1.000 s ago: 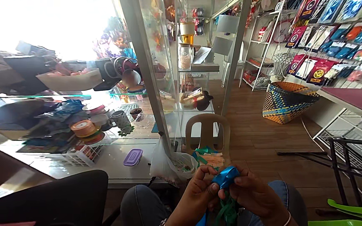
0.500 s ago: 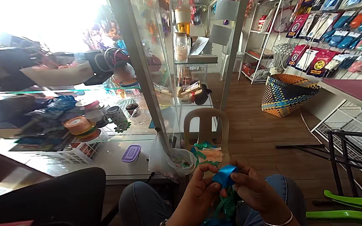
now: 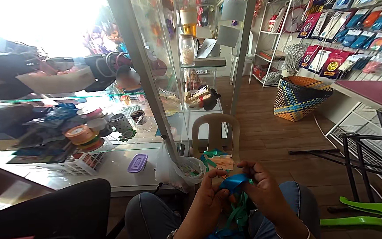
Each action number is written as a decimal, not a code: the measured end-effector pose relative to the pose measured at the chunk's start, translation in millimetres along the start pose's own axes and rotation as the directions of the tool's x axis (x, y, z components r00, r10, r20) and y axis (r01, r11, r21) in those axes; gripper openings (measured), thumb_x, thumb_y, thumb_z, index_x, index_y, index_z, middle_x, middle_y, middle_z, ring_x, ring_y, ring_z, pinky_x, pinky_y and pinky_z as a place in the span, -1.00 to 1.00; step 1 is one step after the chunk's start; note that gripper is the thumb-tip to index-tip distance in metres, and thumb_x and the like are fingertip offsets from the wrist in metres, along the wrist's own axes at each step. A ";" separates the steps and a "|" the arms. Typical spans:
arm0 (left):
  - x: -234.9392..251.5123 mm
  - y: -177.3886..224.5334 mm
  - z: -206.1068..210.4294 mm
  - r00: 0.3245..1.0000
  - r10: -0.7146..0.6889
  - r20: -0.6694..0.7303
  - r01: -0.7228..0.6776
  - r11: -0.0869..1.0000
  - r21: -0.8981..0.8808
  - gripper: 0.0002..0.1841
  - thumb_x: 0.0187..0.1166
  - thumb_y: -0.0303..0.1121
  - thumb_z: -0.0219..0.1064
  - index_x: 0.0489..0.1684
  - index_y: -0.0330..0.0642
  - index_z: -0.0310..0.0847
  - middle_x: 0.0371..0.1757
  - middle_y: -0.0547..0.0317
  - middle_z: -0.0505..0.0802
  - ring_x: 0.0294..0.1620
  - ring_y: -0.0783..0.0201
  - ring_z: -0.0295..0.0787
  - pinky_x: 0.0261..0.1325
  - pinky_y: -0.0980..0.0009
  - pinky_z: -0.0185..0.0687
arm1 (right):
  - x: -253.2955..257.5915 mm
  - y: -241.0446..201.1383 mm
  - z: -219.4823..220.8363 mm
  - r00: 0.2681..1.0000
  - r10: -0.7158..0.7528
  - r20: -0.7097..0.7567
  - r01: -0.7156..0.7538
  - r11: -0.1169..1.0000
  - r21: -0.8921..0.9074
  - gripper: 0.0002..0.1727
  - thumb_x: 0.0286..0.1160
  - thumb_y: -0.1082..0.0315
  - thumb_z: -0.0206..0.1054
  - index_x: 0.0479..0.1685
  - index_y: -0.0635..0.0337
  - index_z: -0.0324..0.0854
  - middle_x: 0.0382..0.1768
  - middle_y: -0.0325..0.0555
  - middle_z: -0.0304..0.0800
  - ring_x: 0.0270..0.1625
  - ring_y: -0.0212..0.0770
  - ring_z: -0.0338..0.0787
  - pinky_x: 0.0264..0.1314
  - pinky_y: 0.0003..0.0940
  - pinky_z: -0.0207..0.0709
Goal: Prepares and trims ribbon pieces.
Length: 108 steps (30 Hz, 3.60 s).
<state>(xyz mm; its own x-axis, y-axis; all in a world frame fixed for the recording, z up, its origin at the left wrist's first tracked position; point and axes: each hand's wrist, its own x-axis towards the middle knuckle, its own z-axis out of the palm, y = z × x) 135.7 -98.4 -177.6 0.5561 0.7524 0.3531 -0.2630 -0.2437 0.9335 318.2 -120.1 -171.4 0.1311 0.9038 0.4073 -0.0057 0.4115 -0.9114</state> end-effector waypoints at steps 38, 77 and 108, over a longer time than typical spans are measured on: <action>17.9 -98.9 -54.1 0.832 -0.325 -0.451 0.126 0.901 -0.415 -0.50 0.69 -0.62 0.05 0.60 -0.25 0.06 -0.29 0.22 0.78 -0.57 0.55 0.58 -0.53 0.67 0.49 | 57.1 114.6 34.6 0.997 0.064 0.036 -0.042 0.896 -0.442 -0.68 0.49 0.02 0.39 -0.12 0.04 0.90 0.28 -0.02 0.66 0.22 -0.31 0.61 0.10 -0.49 0.52; 14.0 -110.1 -59.5 0.920 -0.271 -0.282 0.193 0.941 -0.277 -0.51 0.69 -0.62 0.09 0.58 -0.21 0.08 -0.25 0.28 0.84 -0.51 0.58 0.63 -0.49 0.69 0.50 | 83.3 184.7 -28.9 0.824 0.536 -0.185 -0.551 0.683 -0.479 -0.63 0.75 0.21 0.19 0.15 0.38 0.67 0.25 0.23 0.60 0.20 0.02 0.65 0.24 -0.08 0.54; 14.8 -100.9 -52.2 0.813 -0.037 -0.581 -0.089 0.979 -0.186 -0.51 0.67 -0.65 0.07 0.56 -0.36 0.02 -0.26 0.29 0.83 -0.54 0.60 0.61 -0.49 0.68 0.51 | -11.0 67.6 -31.1 0.733 0.380 0.564 -0.537 0.833 0.137 -0.52 0.52 -0.08 0.42 0.35 -0.14 0.59 -0.17 -0.34 0.91 -0.30 -0.55 0.80 -0.36 -0.67 0.62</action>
<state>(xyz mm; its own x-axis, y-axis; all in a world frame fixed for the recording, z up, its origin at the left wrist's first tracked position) 129.3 -30.8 -269.8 0.0032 0.9763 0.2165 -0.4534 -0.1915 0.8705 347.2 -105.8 -239.3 -0.4649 0.8852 -0.0144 -0.2105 -0.1263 -0.9694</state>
